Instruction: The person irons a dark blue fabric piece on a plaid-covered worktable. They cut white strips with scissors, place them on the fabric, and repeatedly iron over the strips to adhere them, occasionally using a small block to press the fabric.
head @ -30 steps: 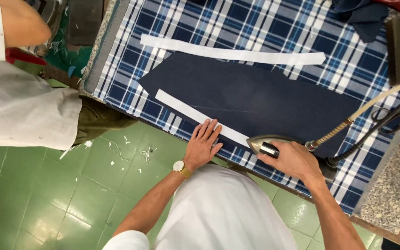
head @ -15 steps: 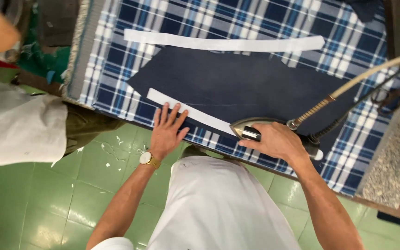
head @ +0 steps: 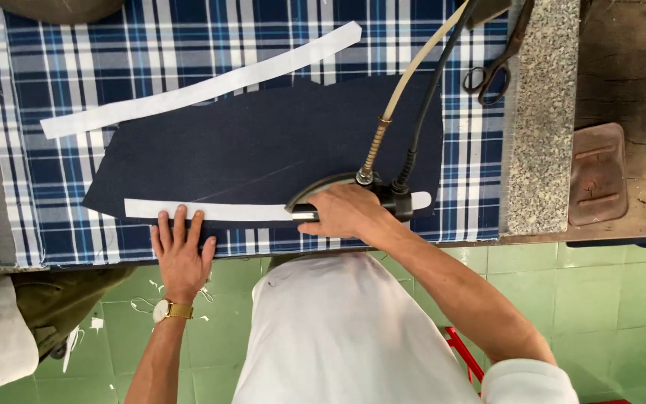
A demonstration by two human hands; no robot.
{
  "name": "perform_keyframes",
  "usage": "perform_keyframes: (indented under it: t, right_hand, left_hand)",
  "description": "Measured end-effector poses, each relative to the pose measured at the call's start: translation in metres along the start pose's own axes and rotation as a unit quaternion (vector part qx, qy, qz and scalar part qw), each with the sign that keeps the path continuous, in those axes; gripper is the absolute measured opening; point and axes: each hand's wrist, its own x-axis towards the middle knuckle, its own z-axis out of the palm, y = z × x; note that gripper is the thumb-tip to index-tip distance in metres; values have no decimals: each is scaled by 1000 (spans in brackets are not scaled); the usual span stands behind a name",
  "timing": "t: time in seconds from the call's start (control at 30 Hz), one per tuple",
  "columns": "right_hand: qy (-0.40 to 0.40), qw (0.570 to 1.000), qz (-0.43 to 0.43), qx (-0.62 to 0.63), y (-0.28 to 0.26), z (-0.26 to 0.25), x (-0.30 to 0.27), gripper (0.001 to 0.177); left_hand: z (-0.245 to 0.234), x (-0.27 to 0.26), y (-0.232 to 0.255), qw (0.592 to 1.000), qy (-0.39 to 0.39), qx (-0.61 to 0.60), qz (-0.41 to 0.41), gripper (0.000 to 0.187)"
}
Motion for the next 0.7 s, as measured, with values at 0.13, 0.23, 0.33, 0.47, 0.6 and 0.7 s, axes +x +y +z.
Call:
perform_keyframes:
  t: [0.13,0.23,0.33,0.47,0.6,0.7]
  right_hand:
    - [-20,1000,22,-7,23,-21,-35,62]
    - [-41,997,69,-9,58,-29,-56,55]
    - [-42,992,114,-17,91,-35,-82,54]
    - [-40,985,170,7,123,-36,-104,49]
    - [-42,980,194,-6,118,-49,-110,46]
    - [-16,977,212,4,109,-44,-106,39]
  left_hand:
    - [0,1,1,1000,-5,-5,-10,60]
    - [-3,1,4,1000,1,-1,-16,60]
    - [-1,4,4,1000,16,8,-5,59]
    - [3,4,2,999,21,26,-3,59]
    - [-2,5,5,999,30,41,-4,57]
    - [1,4,1,999,34,35,-7,56]
